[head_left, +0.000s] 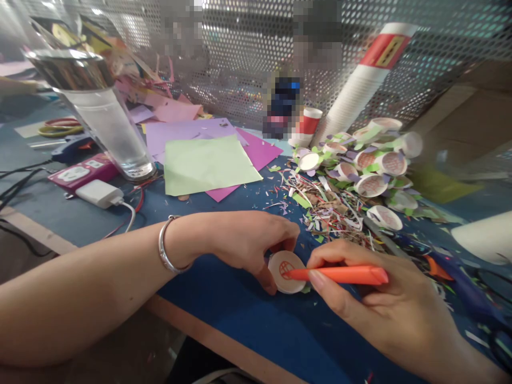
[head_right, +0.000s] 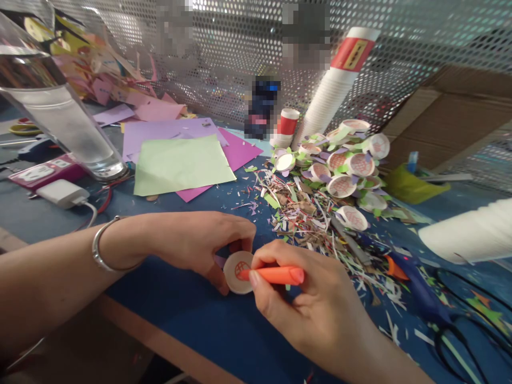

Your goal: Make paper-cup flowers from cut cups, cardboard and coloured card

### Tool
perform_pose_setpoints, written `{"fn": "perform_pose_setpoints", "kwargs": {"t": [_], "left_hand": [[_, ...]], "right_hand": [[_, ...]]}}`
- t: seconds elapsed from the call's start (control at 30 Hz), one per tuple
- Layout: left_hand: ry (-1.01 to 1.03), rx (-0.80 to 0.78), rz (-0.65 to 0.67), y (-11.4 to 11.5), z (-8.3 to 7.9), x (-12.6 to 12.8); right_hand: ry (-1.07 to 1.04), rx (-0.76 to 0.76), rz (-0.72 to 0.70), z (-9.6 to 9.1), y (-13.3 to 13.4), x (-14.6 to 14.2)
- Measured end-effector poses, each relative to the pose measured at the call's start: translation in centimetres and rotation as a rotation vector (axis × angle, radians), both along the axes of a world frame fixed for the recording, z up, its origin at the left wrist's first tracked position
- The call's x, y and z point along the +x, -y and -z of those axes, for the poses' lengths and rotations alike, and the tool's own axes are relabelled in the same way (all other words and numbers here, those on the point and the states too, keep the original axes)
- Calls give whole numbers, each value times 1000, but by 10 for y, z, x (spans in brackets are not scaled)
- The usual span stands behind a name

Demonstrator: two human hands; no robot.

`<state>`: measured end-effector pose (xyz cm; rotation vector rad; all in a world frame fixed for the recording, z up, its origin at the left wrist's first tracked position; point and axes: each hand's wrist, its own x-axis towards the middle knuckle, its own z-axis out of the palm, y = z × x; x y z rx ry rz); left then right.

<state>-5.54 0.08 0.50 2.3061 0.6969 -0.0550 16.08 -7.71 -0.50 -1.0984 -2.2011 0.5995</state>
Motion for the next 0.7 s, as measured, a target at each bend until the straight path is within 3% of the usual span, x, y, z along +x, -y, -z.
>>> {"fn": "perform_pose_setpoints", "kwargs": {"t": [0.27,0.57,0.7], "left_hand": [[2,13,7,0,1,1],[-3,5,-2,0,0,2],[6,-6,-6,0,0,1]], "right_hand": [[87,50,50,-1,-5,9],[19,101,102,1,-3,8],[-4,63,57,2,-1,7]]}}
